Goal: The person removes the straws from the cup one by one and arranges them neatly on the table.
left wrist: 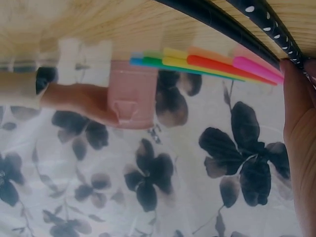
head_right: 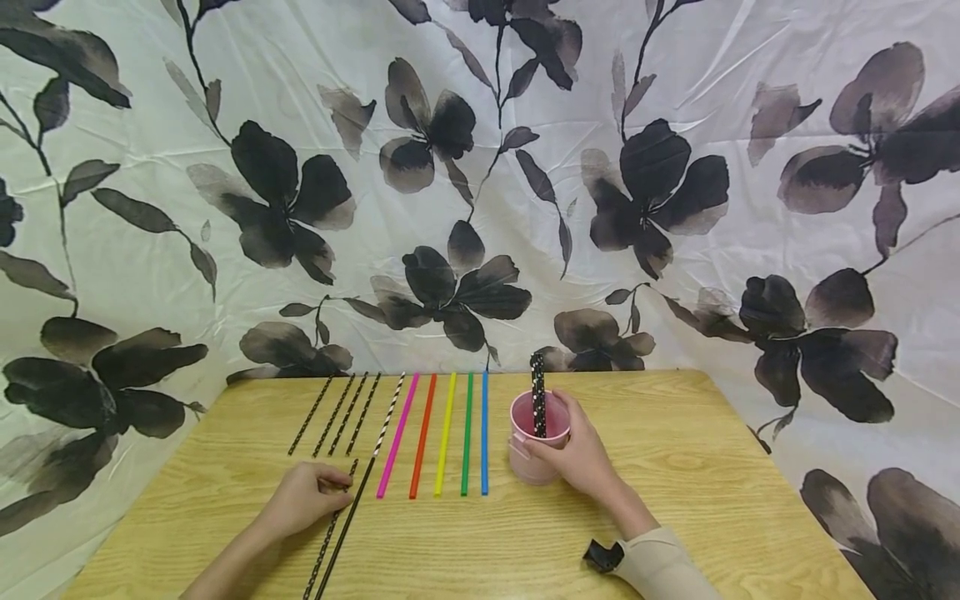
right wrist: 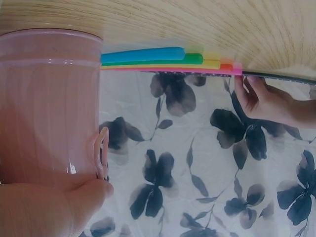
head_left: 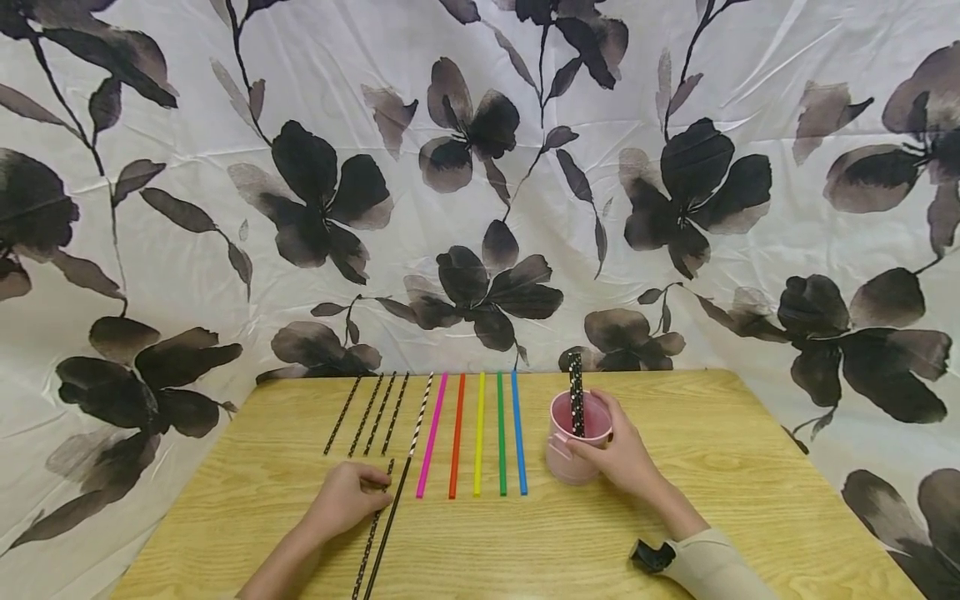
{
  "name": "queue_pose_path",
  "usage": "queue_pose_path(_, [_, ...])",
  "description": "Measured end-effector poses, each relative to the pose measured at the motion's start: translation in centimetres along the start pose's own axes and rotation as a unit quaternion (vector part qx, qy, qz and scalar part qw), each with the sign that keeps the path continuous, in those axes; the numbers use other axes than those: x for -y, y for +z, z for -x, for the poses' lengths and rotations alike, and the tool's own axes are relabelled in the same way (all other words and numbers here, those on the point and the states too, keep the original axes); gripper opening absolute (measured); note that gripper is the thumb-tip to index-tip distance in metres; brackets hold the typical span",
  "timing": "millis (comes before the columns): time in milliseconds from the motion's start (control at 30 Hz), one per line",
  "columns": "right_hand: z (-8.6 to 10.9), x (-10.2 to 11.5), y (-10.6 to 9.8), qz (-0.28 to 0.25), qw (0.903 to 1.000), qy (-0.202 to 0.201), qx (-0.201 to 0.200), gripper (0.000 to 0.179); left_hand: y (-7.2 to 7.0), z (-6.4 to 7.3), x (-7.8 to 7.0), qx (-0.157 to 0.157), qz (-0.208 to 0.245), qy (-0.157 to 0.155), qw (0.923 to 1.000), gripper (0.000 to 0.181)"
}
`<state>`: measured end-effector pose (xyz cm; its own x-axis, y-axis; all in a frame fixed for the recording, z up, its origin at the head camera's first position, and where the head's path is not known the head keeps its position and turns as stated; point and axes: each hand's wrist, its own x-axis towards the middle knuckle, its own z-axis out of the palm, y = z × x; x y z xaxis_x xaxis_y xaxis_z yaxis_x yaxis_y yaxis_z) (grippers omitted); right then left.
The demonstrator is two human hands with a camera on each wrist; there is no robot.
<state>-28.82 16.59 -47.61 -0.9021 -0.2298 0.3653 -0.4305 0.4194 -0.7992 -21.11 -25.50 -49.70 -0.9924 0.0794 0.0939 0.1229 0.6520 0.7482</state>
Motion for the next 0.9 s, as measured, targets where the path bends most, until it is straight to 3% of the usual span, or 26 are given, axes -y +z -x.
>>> queue_pose_path(333, [0.4,2.1,-0.4,-0.023,0.9997,0.003,0.006,0.084,0.0,0.1,-0.3,0.002,-0.008,-0.005,1.0,0.024])
queue_pose_path(467, [0.2,0.3,0.0,-0.01,0.9999,0.0,-0.005,0.085,-0.1,0.1,-0.3,0.003,-0.01,-0.009,0.9999,0.022])
queue_pose_path(600, [0.1,0.0,0.0,-0.007,1.0,-0.005,0.001,0.085,-0.2,0.0,-0.5,0.005,-0.014,-0.007,0.9999,0.021])
queue_pose_path(767, [0.3,1.8,-0.4,-0.028,0.9996,-0.006,0.005,0.084,-0.6,0.0,-0.6,0.007,-0.007,-0.004,0.9999,0.019])
queue_pose_path(900, [0.7,3.3,-0.7,-0.032,0.9994,-0.009,0.005,0.082,-1.4,-0.2,-0.8,0.007,0.027,-0.014,0.9995,0.019])
